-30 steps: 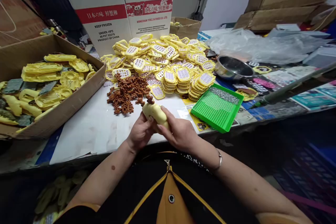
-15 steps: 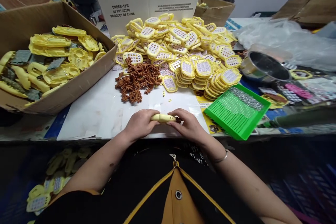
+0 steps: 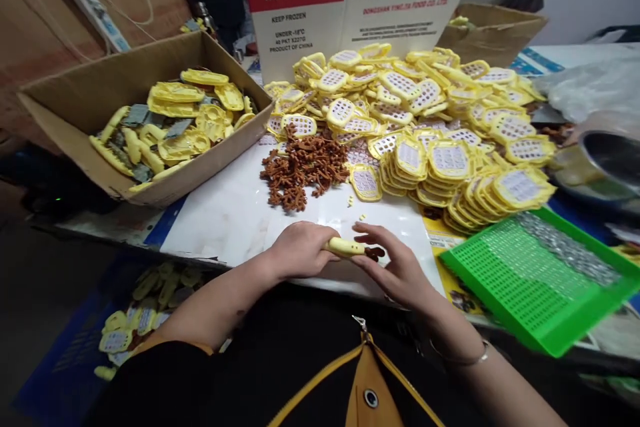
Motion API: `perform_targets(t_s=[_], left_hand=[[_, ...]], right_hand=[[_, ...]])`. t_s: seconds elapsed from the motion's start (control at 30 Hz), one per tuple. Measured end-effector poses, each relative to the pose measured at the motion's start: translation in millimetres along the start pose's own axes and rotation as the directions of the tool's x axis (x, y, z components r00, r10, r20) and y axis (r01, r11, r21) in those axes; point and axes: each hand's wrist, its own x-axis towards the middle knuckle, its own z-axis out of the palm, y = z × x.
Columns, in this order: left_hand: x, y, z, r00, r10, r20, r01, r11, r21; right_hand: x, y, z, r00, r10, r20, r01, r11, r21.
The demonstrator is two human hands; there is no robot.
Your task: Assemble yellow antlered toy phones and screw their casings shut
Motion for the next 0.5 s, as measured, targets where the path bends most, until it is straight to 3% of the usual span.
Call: perform_targets(t_s=[0.1, 0.17, 0.23, 0.3, 0.37, 0.43, 0.5], left_hand=[[-33.3, -6.5, -48.1, 0.985, -0.164, 0.052, 0.164, 0.986, -0.001], [-69.2, -8.7, -92.3, 0.95, -0.237, 0.203, 0.257, 0.964, -0.076], [-103.8, -8.5, -133.3, 0.907, -0.372, 0.195, 0.399, 0.909, -0.12], [-124.7, -10.3, -161.3, 0.881, -0.474, -0.005, 0.465, 0.867, -0.18], [-125.2, -19.8, -174.7, 0.837, -0.524, -0.157, 0.466, 0.833, -0.297], [-106.7, -40.2, -179.8, 0.801, -0.517, -0.303, 0.437, 0.85, -0.295], [-76.6, -70.3, -185.4, 0.728, -0.474, -0.495, 0.461, 0.873, -0.157]], right_hand=[[1.6, 7.8, -3.8, 0.998, 0.049, -0.03, -0.047, 0.998, 0.049], [3.2, 10.7, -3.3, 0.996, 0.067, 0.059, -0.069, 0.997, 0.035], [5.6, 9.5, 0.8, 0.979, 0.067, 0.194, -0.075, 0.997, 0.033], [8.9, 4.5, 7.4, 0.939, 0.042, 0.342, -0.056, 0.998, 0.031], [12.5, -1.9, 14.3, 0.886, 0.002, 0.465, -0.004, 1.0, 0.002], [15.3, -7.2, 19.6, 0.844, -0.021, 0.537, 0.051, 0.998, -0.042], [17.0, -10.2, 22.3, 0.823, -0.018, 0.568, 0.077, 0.994, -0.08]])
